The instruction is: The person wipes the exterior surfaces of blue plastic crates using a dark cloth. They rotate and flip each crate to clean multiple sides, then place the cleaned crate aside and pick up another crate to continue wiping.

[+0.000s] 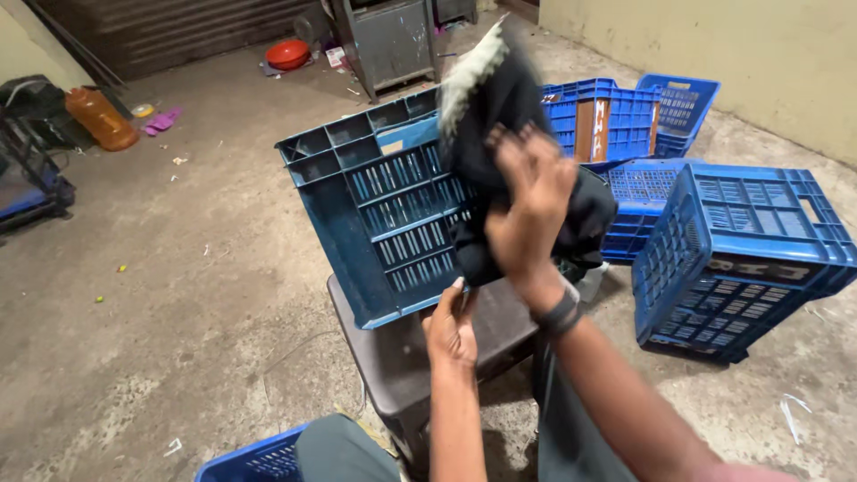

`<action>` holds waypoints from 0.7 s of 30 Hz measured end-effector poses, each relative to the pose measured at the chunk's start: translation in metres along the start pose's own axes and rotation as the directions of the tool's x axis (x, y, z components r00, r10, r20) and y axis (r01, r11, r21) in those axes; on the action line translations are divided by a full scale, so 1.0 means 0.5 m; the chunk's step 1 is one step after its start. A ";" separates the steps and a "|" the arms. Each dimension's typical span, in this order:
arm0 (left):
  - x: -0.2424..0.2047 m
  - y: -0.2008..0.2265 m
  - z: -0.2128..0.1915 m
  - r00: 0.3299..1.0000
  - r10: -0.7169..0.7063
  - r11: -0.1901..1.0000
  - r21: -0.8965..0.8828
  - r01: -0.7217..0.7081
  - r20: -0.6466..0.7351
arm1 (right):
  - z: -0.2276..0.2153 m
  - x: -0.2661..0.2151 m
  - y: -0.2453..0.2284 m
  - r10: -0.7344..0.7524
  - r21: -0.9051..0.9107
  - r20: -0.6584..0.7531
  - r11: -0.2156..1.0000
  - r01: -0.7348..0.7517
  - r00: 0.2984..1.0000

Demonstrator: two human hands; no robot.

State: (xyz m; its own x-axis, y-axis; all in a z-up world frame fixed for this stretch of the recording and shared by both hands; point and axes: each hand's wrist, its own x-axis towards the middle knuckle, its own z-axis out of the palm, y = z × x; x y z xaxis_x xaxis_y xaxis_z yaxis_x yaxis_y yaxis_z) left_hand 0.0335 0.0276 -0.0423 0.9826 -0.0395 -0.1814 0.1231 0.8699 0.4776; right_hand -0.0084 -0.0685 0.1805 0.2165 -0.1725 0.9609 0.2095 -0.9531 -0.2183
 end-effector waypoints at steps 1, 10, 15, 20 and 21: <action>0.008 -0.008 -0.010 0.999 -0.032 0.999 -0.004 0.032 -0.025 | -0.013 -0.034 -0.019 -0.042 0.023 0.058 0.999 0.041 0.997; 0.040 -0.010 -0.111 0.960 -0.183 0.981 0.024 0.192 -0.213 | -0.165 -0.161 -0.057 0.133 0.123 0.305 0.976 -0.178 0.943; 0.026 0.011 -0.068 0.965 -0.230 0.973 -0.022 0.229 -0.128 | -0.212 -0.128 -0.021 0.159 0.230 0.295 0.945 -0.232 0.942; -0.024 0.035 -0.015 0.978 -0.166 0.986 0.001 0.167 -0.125 | -0.167 -0.036 0.060 0.114 0.121 -0.039 0.987 -0.109 0.993; -0.032 0.038 -0.008 0.980 -0.161 0.987 -0.009 0.161 -0.119 | -0.144 -0.010 0.070 0.102 0.094 -0.096 0.991 -0.093 0.990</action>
State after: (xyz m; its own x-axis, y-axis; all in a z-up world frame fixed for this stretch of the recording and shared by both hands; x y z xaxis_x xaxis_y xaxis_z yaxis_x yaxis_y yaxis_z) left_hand 0.0196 0.0467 -0.0336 0.9264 -0.1197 -0.3569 0.2780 0.8569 0.4341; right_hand -0.0709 -0.1189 0.1806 0.1439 -0.2918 0.9456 0.2776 -0.9053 -0.3216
